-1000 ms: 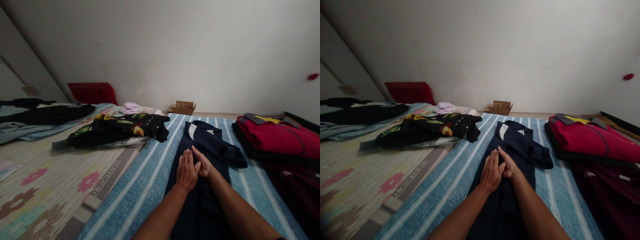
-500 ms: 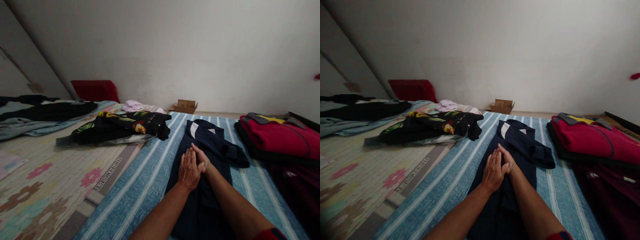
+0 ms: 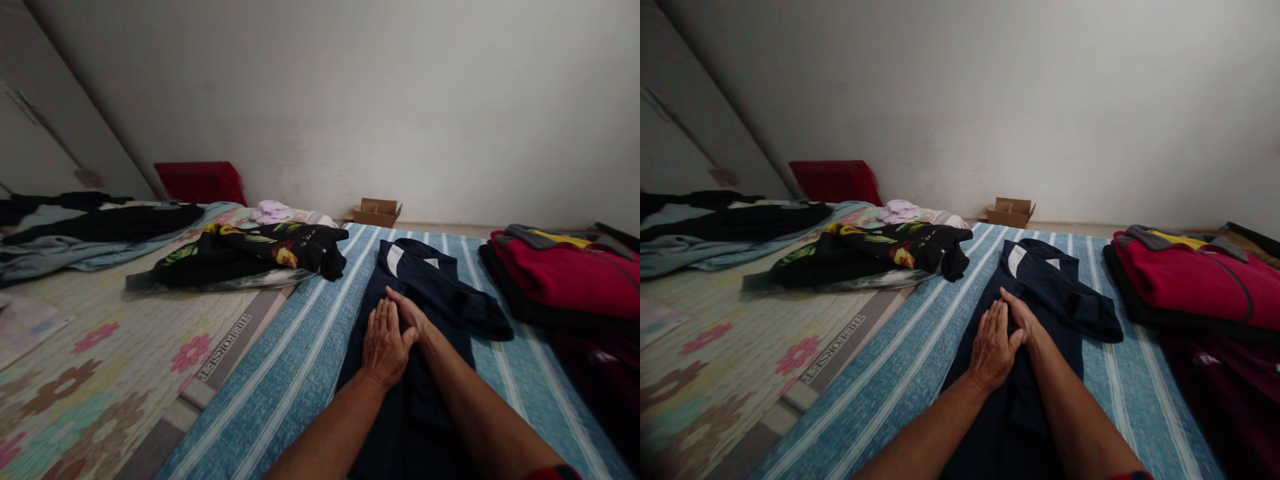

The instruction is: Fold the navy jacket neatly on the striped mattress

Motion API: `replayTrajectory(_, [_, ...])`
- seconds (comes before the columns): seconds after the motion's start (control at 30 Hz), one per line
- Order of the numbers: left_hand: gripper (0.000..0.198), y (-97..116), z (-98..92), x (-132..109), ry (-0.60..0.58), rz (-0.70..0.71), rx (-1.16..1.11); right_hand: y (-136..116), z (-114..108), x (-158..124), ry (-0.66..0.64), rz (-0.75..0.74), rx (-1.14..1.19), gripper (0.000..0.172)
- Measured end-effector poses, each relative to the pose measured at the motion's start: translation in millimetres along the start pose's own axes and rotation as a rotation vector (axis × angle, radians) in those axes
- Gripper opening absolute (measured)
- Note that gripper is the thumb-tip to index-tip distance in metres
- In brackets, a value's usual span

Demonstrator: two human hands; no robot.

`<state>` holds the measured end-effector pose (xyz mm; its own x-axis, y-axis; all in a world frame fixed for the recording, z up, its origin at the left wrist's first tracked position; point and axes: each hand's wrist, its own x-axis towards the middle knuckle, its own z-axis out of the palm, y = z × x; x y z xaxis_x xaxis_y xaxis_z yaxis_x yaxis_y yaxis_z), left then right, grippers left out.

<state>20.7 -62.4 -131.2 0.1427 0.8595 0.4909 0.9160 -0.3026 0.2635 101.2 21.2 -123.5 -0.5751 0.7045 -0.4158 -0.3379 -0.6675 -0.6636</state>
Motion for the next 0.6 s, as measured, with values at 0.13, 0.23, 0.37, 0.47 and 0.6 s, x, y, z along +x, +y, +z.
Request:
replayTrajectory(0.13, [0.056, -0.8, 2.8, -0.4, -0.001, -0.024, -0.031, -0.7, 1.8, -7.7, 0.066, -0.014, 0.058, 0.043])
replayTrajectory(0.23, [0.054, -0.9, 3.2, -0.3, 0.024, -0.046, -0.048, -0.3, 2.6, -11.0, 0.077, -0.050, 0.117, 0.049])
replayTrajectory(0.37, [0.030, 2.4, -4.3, 0.7, 0.080, -0.058, 0.006, 0.4, 4.7, -13.4, -0.013, -0.021, 0.147, 0.061])
replayTrajectory(0.47, [0.008, 4.6, -9.9, 1.1, 0.080, -0.045, 0.079, -0.8, 7.7, -15.5, -0.022, -0.028, 0.101, 0.062])
replayTrajectory(0.6, [0.007, 2.2, -8.3, 1.0, 0.073, -0.038, 0.119, -3.3, 7.8, -21.1, 0.003, -0.060, 0.020, 0.049])
